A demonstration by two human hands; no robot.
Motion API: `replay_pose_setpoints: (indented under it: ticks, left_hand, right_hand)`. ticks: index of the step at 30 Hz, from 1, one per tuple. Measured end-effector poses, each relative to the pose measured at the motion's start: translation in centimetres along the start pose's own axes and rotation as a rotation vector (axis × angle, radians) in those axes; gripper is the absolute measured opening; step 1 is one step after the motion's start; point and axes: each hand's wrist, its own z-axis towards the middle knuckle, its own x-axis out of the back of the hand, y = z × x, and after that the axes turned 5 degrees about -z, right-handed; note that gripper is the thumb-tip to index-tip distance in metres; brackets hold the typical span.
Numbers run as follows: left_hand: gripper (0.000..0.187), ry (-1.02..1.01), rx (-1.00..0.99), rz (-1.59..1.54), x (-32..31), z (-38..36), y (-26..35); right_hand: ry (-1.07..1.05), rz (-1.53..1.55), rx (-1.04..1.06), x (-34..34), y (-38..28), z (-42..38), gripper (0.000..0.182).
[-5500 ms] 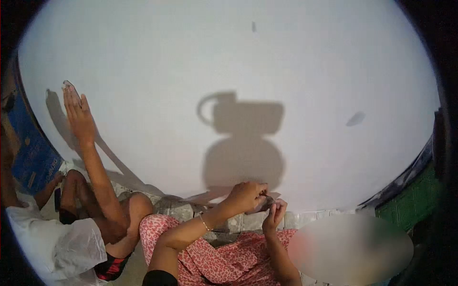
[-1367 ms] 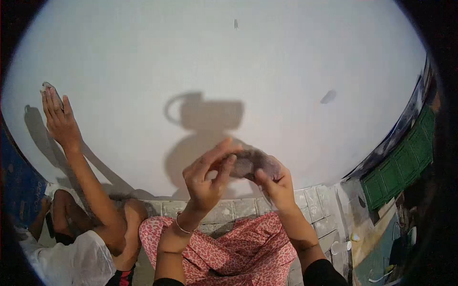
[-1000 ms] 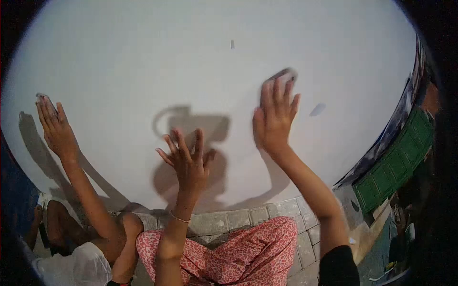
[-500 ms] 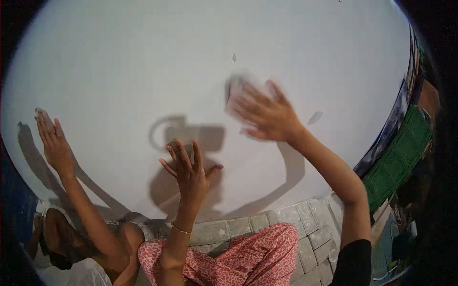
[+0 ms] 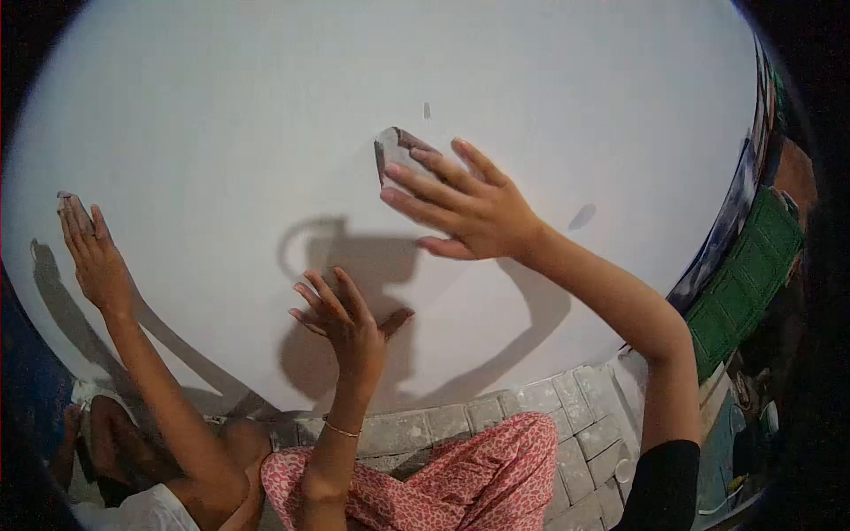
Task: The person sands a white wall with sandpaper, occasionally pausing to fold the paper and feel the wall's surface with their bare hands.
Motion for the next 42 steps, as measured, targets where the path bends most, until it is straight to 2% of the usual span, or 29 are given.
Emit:
replay_pose_setpoints:
  ticks: [1,3,4,5,7,8,9,11,13,15,17,19,21,23,24,26,27,29,30,31,32,33,35,36,37,39,40,41,42]
  left_hand:
    - [0.122,0.014,-0.01,0.009,-0.1,0.0,-0.1]
    - [0.123,0.018,-0.004,0.011,-0.2,-0.4,0.0]
    - [0.124,0.003,0.007,0.003,-0.1,-0.4,0.0]
    - [0.125,-0.004,0.008,-0.002,-0.1,-0.1,0.0]
    - [0.125,0.012,-0.004,0.012,-0.2,-0.1,0.0]
    - [0.125,0.021,-0.013,0.023,-0.3,-0.1,0.0]
    - [0.125,0.022,-0.019,0.022,-0.2,0.0,-0.2]
    - [0.123,-0.004,0.016,-0.029,0.0,-0.1,0.1]
    - [0.124,-0.022,0.036,-0.024,0.2,0.0,0.2]
    - [0.124,-0.049,0.04,-0.017,0.2,0.0,0.2]
    - [0.122,0.0,0.025,-0.008,0.3,0.0,0.1]
    - [0.115,0.014,0.021,-0.034,0.6,0.2,-0.1]
    - [0.109,0.047,0.046,-0.075,1.0,0.9,0.6]
    - [0.11,0.144,0.048,-0.002,1.8,2.6,1.3]
    - [0.11,0.157,0.041,-0.002,2.0,3.8,1.4]
    - [0.095,0.171,-0.034,0.048,2.2,5.5,1.5]
    - [0.095,0.165,-0.034,0.052,2.2,5.4,1.3]
    - [0.081,0.169,-0.121,0.092,2.3,5.5,0.8]
    - [0.075,0.175,-0.189,0.11,2.0,5.1,0.0]
    - [0.075,0.173,-0.176,0.11,1.8,4.7,-0.1]
    - [0.074,0.136,-0.16,0.112,1.6,4.1,-0.2]
    - [0.073,0.105,-0.156,0.116,1.6,3.9,-0.3]
    - [0.072,0.118,-0.168,0.114,1.5,4.1,-0.5]
    - [0.072,0.125,-0.173,0.105,1.5,4.1,-0.4]
    - [0.072,0.12,-0.182,0.105,1.4,4.1,-0.4]
    - [0.073,0.123,-0.128,0.057,1.6,4.1,-0.3]
    - [0.073,0.12,-0.115,0.053,1.6,3.9,-0.2]
    - [0.076,0.108,-0.119,0.046,1.7,3.7,0.0]
    - [0.079,0.105,-0.137,0.045,1.9,3.9,-0.1]
  right_hand:
    - [0.0,0.001,-0.005,0.2,0.5,-0.2,0.052]
    - [0.031,-0.341,-0.329,0.8,1.5,-0.3,0.055]
    - [0.075,-0.366,-0.425,0.1,1.5,-0.5,0.055]
    - [0.081,-0.368,-0.419,-0.2,1.0,-0.3,0.055]
    - [0.049,-0.083,-0.216,-0.2,-0.6,-0.3,0.052]
    - [0.048,-0.128,-0.175,-0.2,0.3,-0.4,0.051]
    - [0.039,-0.197,-0.235,0.3,0.7,-0.1,0.054]
    - [0.044,-0.28,-0.48,0.0,0.4,0.2,0.058]
    - [0.045,-0.081,-0.48,-0.3,-2.0,0.9,0.062]
    - [0.025,-0.074,-0.091,-1.1,-2.2,1.5,0.069]
    - [0.028,-0.094,-0.06,-0.4,-0.1,1.6,0.068]
    - [0.153,-0.128,-0.487,0.6,3.3,-0.3,0.061]
    - [0.564,-0.068,-1.032,1.0,7.8,-4.2,0.057]
    - [0.516,-0.248,-1.487,0.4,7.3,-5.5,0.056]
    - [0.449,-0.283,-1.223,-0.1,5.6,-5.3,0.061]
    - [0.112,-0.219,-0.76,-1.2,0.4,-4.5,0.065]
    - [-0.051,-0.116,-0.382,-1.0,-1.2,-5.7,0.067]
    - [0.001,-0.054,-0.091,-1.0,0.0,-6.7,0.064]
    - [0.034,-0.125,-0.317,-0.4,1.4,-6.9,0.061]
    - [0.059,-0.191,-0.54,0.1,2.7,-6.8,0.059]
    - [0.317,-0.163,-0.838,-0.1,3.3,-6.2,0.06]
    - [0.315,-0.159,-0.839,-0.4,2.5,-5.8,0.06]
    - [0.148,-0.232,-0.777,-0.9,-0.4,-5.0,0.056]
    - [0.003,-0.109,-0.491,-1.0,-1.9,-5.6,0.054]
    - [-0.003,-0.076,-0.176,-1.3,-2.1,-5.7,0.056]
    - [0.005,-0.129,-0.349,-0.7,-0.5,-6.5,0.057]
    - [0.043,-0.215,-0.643,-0.8,-0.1,-6.3,0.059]
    - [0.442,-0.269,-0.824,-2.8,0.3,-5.4,0.061]
    - [0.323,-0.163,-0.81,-2.5,-1.3,-4.6,0.063]
